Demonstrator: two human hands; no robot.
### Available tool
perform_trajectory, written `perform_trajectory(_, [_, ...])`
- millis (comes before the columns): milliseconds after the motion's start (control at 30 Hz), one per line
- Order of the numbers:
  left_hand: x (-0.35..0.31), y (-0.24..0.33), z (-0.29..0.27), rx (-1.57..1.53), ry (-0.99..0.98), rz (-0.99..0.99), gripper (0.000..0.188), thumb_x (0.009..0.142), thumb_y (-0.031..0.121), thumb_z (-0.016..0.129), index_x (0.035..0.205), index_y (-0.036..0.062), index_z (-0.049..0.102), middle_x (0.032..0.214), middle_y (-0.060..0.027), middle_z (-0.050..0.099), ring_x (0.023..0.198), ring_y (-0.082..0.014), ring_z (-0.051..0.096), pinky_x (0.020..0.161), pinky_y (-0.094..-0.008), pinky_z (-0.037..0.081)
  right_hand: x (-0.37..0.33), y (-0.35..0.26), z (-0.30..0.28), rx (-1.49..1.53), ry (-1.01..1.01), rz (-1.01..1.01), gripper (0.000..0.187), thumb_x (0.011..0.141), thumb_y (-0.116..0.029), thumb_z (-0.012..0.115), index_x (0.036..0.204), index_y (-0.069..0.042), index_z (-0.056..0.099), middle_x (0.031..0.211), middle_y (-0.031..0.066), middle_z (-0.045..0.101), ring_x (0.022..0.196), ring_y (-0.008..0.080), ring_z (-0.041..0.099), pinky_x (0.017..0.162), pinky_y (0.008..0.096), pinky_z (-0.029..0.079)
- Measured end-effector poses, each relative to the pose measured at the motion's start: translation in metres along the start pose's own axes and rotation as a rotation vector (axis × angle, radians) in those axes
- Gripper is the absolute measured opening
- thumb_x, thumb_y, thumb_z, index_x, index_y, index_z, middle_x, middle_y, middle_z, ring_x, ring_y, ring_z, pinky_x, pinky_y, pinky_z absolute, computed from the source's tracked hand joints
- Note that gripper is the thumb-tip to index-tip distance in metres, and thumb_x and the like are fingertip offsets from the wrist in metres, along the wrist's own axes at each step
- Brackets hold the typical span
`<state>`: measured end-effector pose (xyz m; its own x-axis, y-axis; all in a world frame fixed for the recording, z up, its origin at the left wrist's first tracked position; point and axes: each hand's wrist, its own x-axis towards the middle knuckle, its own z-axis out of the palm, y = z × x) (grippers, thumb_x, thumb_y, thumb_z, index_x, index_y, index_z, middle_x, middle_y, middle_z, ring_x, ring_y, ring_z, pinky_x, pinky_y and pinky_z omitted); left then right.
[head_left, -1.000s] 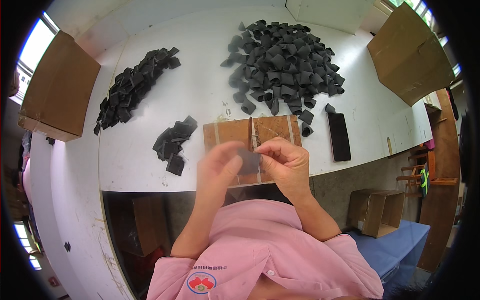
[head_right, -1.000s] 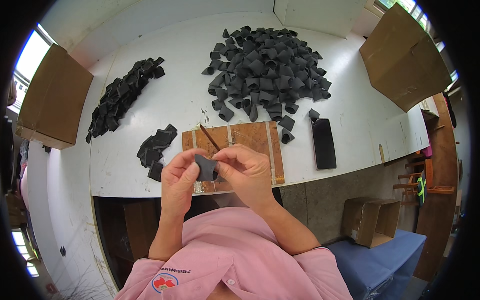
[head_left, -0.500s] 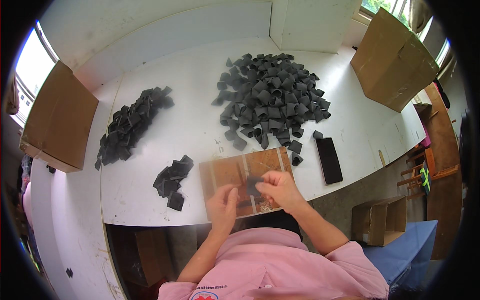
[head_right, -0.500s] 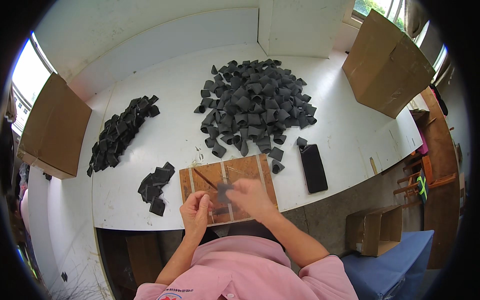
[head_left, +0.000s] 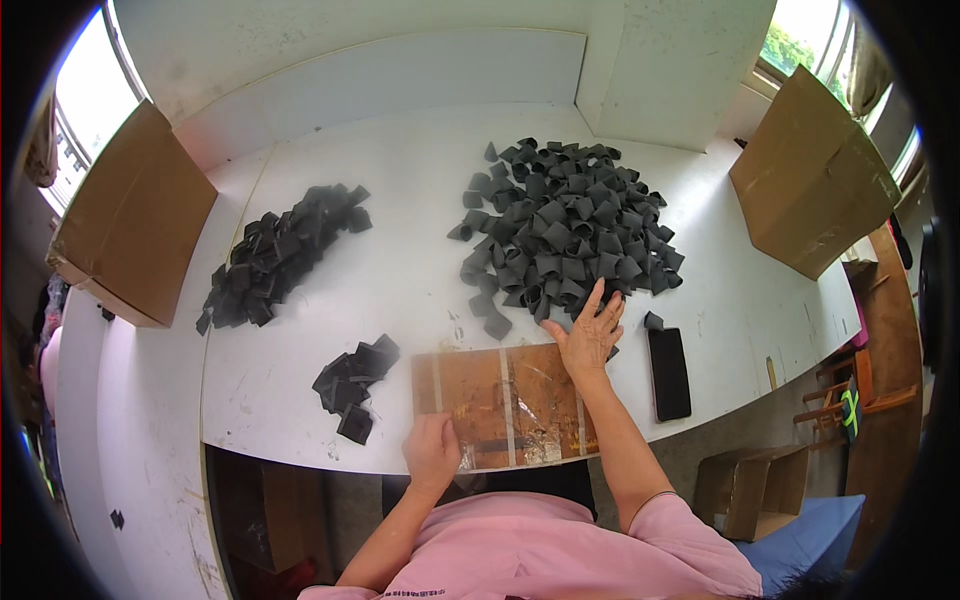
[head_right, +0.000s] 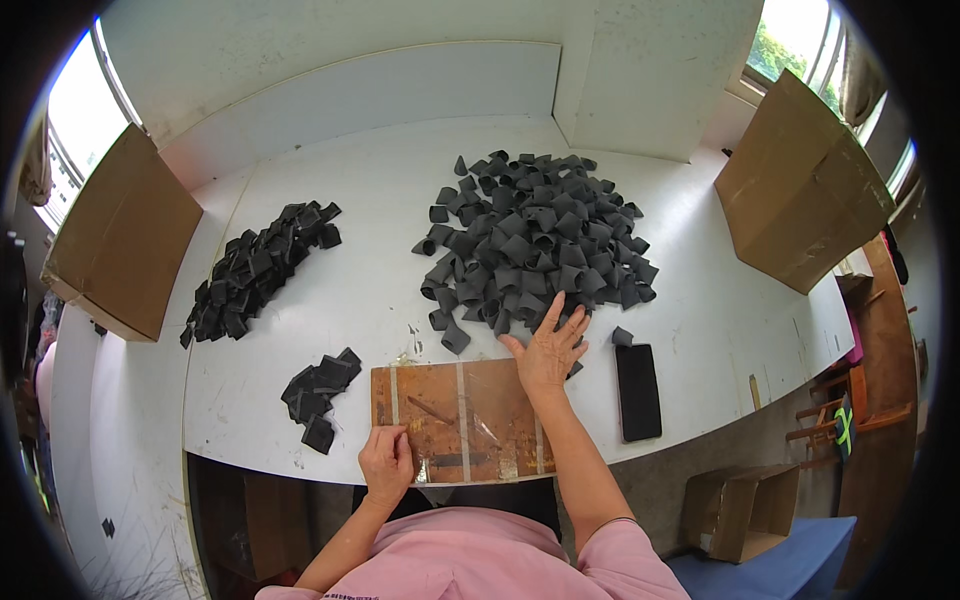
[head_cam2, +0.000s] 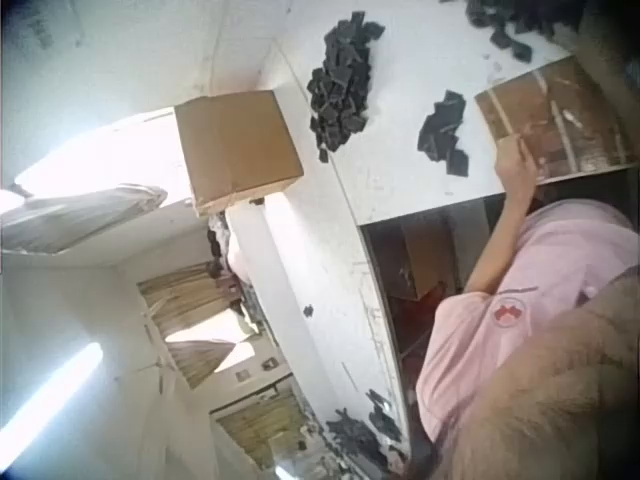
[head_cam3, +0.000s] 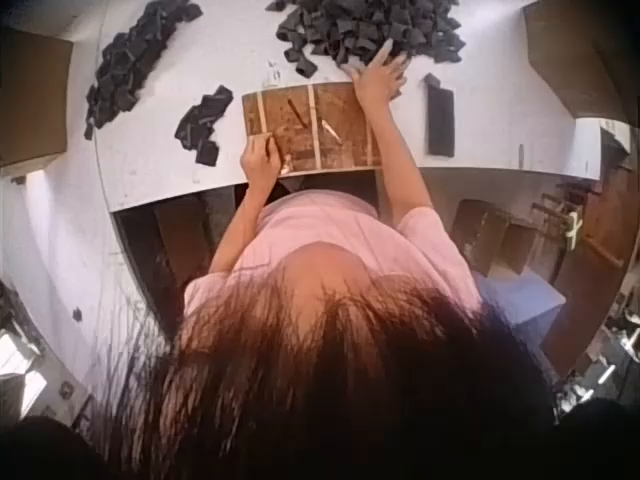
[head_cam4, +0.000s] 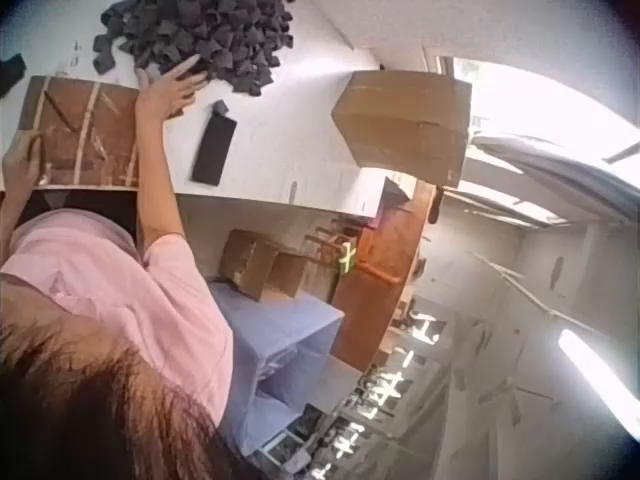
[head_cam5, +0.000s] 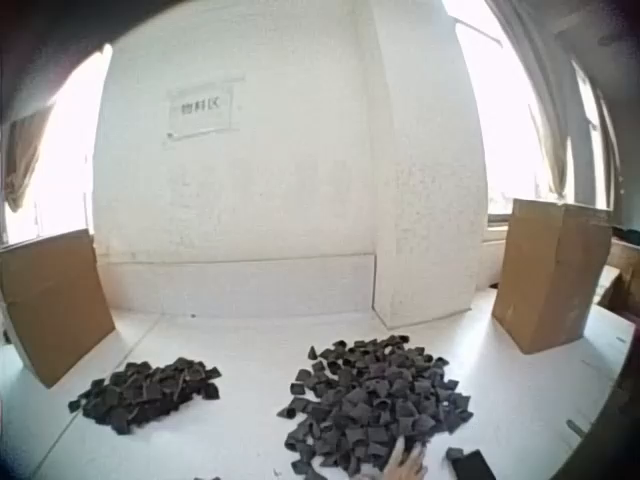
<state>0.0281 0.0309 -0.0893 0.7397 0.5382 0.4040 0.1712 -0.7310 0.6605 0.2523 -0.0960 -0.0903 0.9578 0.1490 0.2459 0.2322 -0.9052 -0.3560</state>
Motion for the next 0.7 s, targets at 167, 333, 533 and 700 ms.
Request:
perform_trajectory(167, [-0.003,-0.001,-0.002,0.043,0.011,0.023,0.012,0.068,-0.001,0.055,0.079,0.004,0.054,0.071,-0.0118,0.052,0.063,-0.0302,0.053,0.052,-0.0372,0.043,0.061,-0.022,0.024,-0.027,0.062,0.066,0.098,0.066,-0.039,0.071,0.137,-0.017,0.007,0.133,0.0321,0.007,0.123,0.0465,0.014,0.087,0.0608,0.027])
perform_trajectory(333, [0.002,0.003,0.003,0.06,-0.013,0.04,0.011,0.066,0.0,0.056,0.077,0.004,0.054,0.07,-0.0106,0.051,0.061,-0.0285,0.053,0.051,-0.0362,0.044,0.143,-0.019,0.043,0.057,0.082,0.068,0.09,0.067,-0.035,0.071,0.136,-0.017,0.015,0.132,0.0311,0.015,0.122,0.0461,0.018,0.088,0.0595,0.027])
perform_trajectory(533, [0.002,0.0,-0.002,0.07,0.007,0.009,0.011,0.066,0.0,0.056,0.077,0.0037,0.055,0.07,-0.0097,0.05,0.059,-0.0278,0.053,0.05,-0.0352,0.044,0.087,-0.072,0.007,0.225,0.108,-0.504,0.064,0.065,-0.017,0.069,0.122,-0.009,0.04,0.119,0.0174,0.039,0.116,0.0331,0.034,0.091,0.0493,0.03])
perform_trajectory(700, [0.002,-0.001,-0.002,0.078,-0.003,0.012,0.012,0.066,0.001,0.056,0.077,0.0037,0.054,0.071,-0.0094,0.05,0.059,-0.0274,0.053,0.051,-0.0348,0.044,0.034,-0.094,0.014,0.28,-0.092,-1.185,0.045,0.066,-0.027,0.068,0.108,-0.018,0.055,0.115,0.0118,0.045,0.117,0.0322,0.035,0.096,0.0494,0.025])
